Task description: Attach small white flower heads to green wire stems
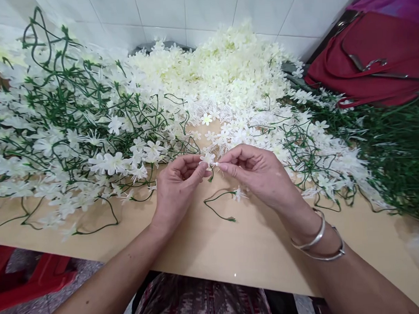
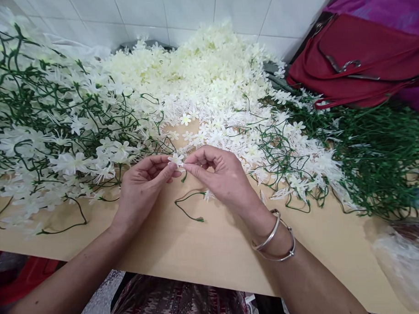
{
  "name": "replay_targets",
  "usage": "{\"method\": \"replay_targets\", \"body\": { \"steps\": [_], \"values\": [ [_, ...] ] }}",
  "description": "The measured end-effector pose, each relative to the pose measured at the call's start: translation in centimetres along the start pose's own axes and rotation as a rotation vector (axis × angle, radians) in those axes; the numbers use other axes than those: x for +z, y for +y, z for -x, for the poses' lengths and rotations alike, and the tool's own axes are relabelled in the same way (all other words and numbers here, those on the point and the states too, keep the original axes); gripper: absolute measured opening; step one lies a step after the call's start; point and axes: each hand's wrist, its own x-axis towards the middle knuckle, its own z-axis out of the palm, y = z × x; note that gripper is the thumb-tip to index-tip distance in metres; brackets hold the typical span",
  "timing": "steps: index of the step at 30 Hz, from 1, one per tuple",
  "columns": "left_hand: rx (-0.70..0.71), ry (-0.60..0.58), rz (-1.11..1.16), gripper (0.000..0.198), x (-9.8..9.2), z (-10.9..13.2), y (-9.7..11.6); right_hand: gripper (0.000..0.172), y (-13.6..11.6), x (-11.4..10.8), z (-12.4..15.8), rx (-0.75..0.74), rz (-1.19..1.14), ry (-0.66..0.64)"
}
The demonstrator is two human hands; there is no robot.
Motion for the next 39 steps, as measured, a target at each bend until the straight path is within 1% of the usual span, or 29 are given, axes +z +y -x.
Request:
{"method": "replay_targets", "body": {
  "steps": [4, 10, 13, 18, 22, 25, 29, 32, 36, 39],
  "values": [
    [0.011, -0.048, 0.003, 0.021, 0.2, 0.2, 0.0, 0.008, -0.1, 1.1, 0.3, 0.001, 0.063, 0.091],
    [0.054, -0.092, -0.056, 0.018, 0.1, 0.6, -0.5, 0.013, -0.4, 2.3, 0.7, -0.021, 0.125, 0.208],
    [0.079, -0.089, -0.059, 0.016, 0.2, 0.6, -0.5, 0.013, -0.4, 2.9, 1.0, -0.046, 0.134, 0.266],
    [0.084, -0.043, 0.007, 0.011, 0.5, 0.4, -0.3, 0.013, -0.6, 3.5, 1.2, -0.045, 0.109, 0.343],
    [0.143, -0.038, -0.046, 0.009, 0.5, 0.7, -0.5, 0.01, -0.6, 3.5, 1.0, 0.012, 0.053, 0.35],
    [0.202, -0.037, -0.118, 0.008, 0.5, 0.9, -0.7, 0.007, -0.5, 3.4, 0.9, 0.085, -0.032, 0.318],
    [0.175, -0.003, -0.088, 0.011, 0.5, 0.9, -0.9, 0.009, -0.4, 3.3, 0.9, 0.163, -0.158, 0.236],
    [0.183, -0.002, -0.08, 0.011, 0.5, 0.9, -1.1, 0.01, -0.2, 3.3, 1.0, 0.151, -0.194, 0.22],
    [0.232, -0.025, -0.114, 0.007, 0.5, 1.0, -1.1, 0.011, -0.2, 3.3, 1.1, 0.127, -0.171, 0.233],
    [0.233, -0.053, -0.119, 0.006, 0.5, 1.1, -1.0, 0.011, -0.3, 3.3, 1.1, 0.106, -0.151, 0.251]
  ]
}}
